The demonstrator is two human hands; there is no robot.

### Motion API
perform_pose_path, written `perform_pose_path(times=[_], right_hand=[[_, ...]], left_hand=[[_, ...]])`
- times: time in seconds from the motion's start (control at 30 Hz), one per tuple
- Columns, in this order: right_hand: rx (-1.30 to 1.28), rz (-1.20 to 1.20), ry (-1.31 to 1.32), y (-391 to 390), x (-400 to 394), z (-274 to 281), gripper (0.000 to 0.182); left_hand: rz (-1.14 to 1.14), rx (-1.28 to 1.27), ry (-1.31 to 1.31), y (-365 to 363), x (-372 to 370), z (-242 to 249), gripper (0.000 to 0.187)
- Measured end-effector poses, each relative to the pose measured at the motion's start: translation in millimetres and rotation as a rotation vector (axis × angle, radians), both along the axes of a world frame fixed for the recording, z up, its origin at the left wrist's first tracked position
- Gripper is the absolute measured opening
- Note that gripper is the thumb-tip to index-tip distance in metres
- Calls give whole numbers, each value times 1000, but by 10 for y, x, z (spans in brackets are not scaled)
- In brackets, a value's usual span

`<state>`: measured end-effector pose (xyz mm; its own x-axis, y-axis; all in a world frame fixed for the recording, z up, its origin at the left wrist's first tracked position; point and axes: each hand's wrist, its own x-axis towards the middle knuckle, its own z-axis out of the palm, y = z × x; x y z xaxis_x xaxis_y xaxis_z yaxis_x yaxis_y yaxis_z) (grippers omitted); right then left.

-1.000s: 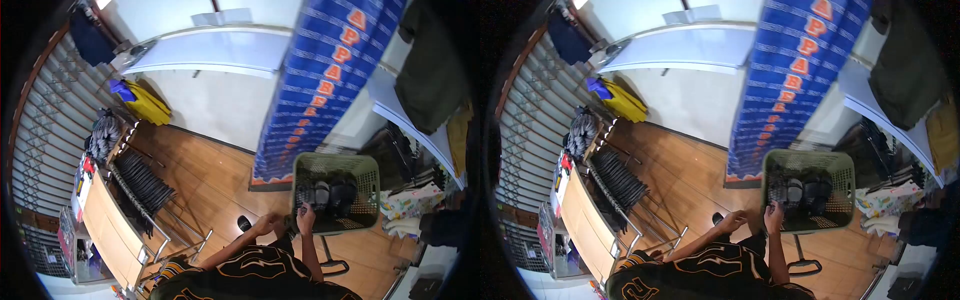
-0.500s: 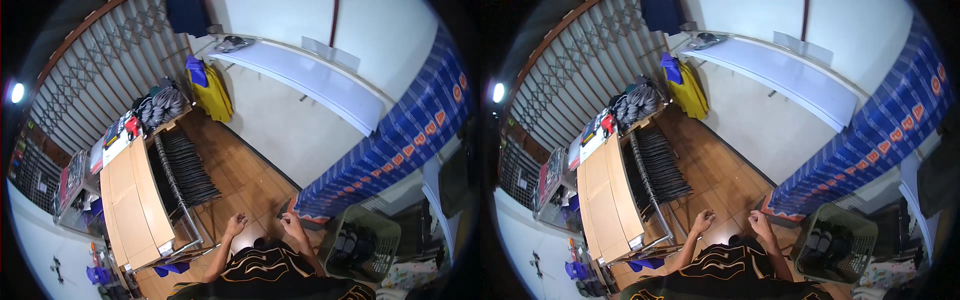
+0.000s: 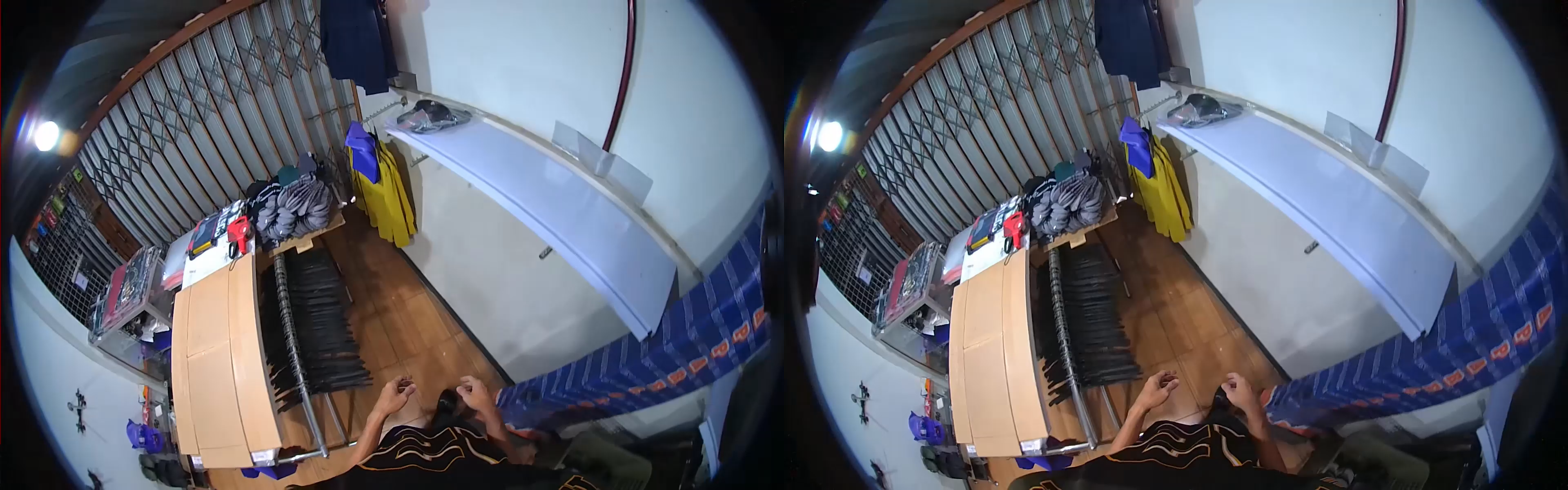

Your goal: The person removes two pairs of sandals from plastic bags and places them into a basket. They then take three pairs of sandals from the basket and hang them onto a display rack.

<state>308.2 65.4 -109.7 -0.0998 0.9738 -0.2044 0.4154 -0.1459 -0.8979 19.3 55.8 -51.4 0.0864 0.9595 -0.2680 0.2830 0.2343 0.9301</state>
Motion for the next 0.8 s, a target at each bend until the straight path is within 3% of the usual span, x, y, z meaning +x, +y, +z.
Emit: perform_pose_path(times=[0.1,0.13,0.3,0.5,0.8], right_hand=[[49,18,-44,793,158,142,41],[49,29,-97,909,149,844,40],[136,42,6,1745,315,810,38],[223,73,153,2546,321,1578,36],[243,39,237,3593,21,2588,35]], left_hand=[[-15,82,-44,869,271,175,44],[-43,125,-39,1171,297,266,43],[3,331,-82,2219,513,1079,37],[16,455,-154,3287,564,2110,34],[55,861,-33,5357,329,2878,34]])
